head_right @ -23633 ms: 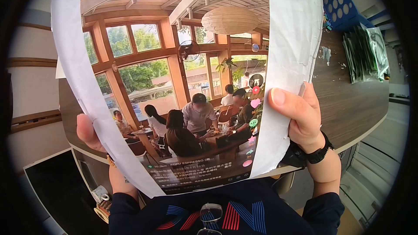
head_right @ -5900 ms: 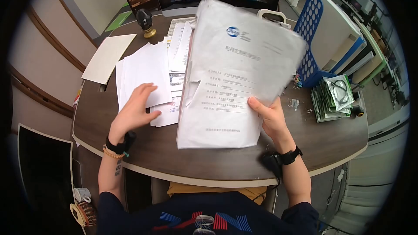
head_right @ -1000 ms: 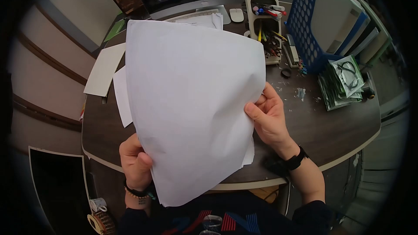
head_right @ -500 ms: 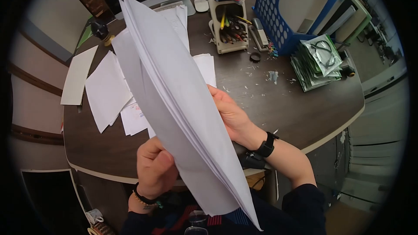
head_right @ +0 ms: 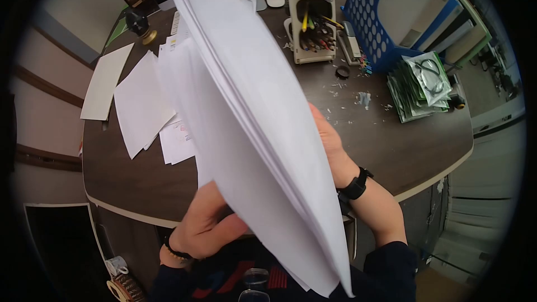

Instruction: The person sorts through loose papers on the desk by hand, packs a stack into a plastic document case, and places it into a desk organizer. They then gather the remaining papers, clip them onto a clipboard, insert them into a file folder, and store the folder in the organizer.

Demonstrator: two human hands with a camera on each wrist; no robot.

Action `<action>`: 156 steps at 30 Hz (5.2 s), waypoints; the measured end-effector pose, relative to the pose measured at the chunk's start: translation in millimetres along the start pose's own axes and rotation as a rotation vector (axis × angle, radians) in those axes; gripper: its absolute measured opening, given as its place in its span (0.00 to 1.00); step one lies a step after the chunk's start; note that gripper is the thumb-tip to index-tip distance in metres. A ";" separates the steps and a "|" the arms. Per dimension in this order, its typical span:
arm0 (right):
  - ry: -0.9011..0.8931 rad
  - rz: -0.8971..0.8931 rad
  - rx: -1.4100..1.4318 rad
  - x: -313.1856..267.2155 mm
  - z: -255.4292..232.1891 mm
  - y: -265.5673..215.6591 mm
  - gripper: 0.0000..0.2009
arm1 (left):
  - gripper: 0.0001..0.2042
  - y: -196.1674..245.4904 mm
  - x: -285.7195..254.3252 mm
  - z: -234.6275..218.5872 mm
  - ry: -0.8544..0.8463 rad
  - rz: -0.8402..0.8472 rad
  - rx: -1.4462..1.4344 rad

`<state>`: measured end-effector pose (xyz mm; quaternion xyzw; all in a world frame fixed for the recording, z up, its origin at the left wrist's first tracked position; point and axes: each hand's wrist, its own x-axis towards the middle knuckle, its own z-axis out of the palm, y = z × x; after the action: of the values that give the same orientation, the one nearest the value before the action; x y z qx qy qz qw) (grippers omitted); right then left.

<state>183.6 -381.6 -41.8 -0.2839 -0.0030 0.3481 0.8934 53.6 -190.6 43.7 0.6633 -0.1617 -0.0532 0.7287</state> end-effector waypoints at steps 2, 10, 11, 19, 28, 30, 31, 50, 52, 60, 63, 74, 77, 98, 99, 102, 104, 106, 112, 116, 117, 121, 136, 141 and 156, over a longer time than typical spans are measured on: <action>-0.157 -0.202 -0.110 4.4 22.7 -2.6 0.18 | 0.21 3.6 4.6 -16.0 0.039 0.009 0.648; 0.245 -0.181 -0.759 31.1 -11.5 -15.0 0.13 | 0.27 -55.7 3.3 -65.0 0.289 -0.172 1.172; 0.258 -0.186 -0.859 30.5 -13.4 -17.4 0.12 | 0.28 -60.7 3.2 -65.6 0.302 -0.246 1.118; 0.347 -0.225 -0.898 31.5 -23.5 -39.7 0.12 | 0.34 -67.2 0.3 -72.8 0.376 -0.237 1.164; 0.337 -0.182 -0.756 35.5 -27.2 -26.8 0.12 | 0.29 -69.6 5.4 -72.6 0.455 -0.231 1.252; 0.337 -0.178 -0.764 36.0 -28.5 -26.2 0.13 | 0.23 -68.1 7.5 -69.5 0.569 -0.254 1.095; 0.334 -0.173 -0.757 35.9 -28.3 -25.9 0.13 | 0.23 -68.5 7.1 -69.8 0.570 -0.253 1.096; -0.017 -0.118 -0.331 22.2 15.5 -31.3 0.21 | 0.06 -33.5 6.1 -29.9 0.466 -0.043 -0.209; -0.018 -0.116 -0.362 19.4 19.4 -28.4 0.21 | 0.06 -33.8 2.7 -38.3 0.422 -0.062 -0.209; 0.087 -0.135 -0.651 26.5 -3.2 -21.4 0.24 | 0.26 -24.0 -35.3 -166.1 0.503 -0.200 1.438; 0.070 -0.067 -0.705 31.5 -15.2 -17.0 0.23 | 0.31 -49.2 -50.4 -202.0 0.420 -0.354 1.601; 0.132 -0.073 -0.785 30.9 -11.8 -11.1 0.23 | 0.20 -59.8 -52.9 -236.1 0.220 -0.242 1.581; 0.138 -0.079 -0.802 29.2 -11.2 -11.8 0.22 | 0.09 -56.2 -59.8 -251.1 0.430 -0.052 1.432; 0.223 -0.089 -0.556 28.5 -6.2 -2.9 0.18 | 0.23 -36.8 -18.5 -11.6 0.037 0.082 1.637; 0.237 -0.090 -0.557 27.7 -3.6 -4.0 0.18 | 0.23 -44.0 -17.4 -3.1 0.028 0.086 1.626; 0.148 -0.042 -0.409 24.6 5.6 -4.2 0.20 | 0.24 -59.7 -15.6 13.5 -0.030 0.125 1.633; 0.145 -0.065 -0.632 23.4 8.2 -0.7 0.21 | 0.24 -61.3 -14.3 23.4 -0.053 0.134 1.577; 0.124 -0.083 -0.712 24.4 -1.1 1.9 0.22 | 0.26 -62.3 -17.6 29.9 -0.138 0.094 1.489; -0.024 -0.178 -0.772 14.6 15.0 -12.0 0.22 | 0.37 -24.5 -12.7 -2.0 0.283 0.060 1.043; -0.160 -0.320 -0.803 -4.2 32.5 -28.6 0.17 | 0.36 -23.4 -3.6 -37.1 0.647 0.129 0.862; -0.164 -0.333 -0.810 -8.2 37.7 -31.0 0.17 | 0.32 -24.7 -0.7 -41.4 0.627 0.141 0.537; -0.250 -0.546 -0.786 -19.9 56.7 -37.9 0.14 | 0.22 -1.6 1.1 -49.9 0.502 0.073 0.152; -0.189 -0.767 -0.906 -27.2 24.0 -21.3 0.07 | 0.45 -20.3 11.5 -58.3 0.503 0.541 0.514; -0.084 -0.676 -0.790 -27.7 43.8 -11.9 0.07 | 0.34 -21.9 9.9 -52.1 0.619 0.475 0.351; -0.175 -0.387 -0.947 -25.9 39.5 -19.7 0.10 | 0.17 -40.4 10.0 -63.7 0.586 0.182 0.233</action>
<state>168.1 -389.6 6.3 -0.6211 -0.2872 0.1594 0.7116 88.0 -137.7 1.3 0.7121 -0.0084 0.2241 0.6653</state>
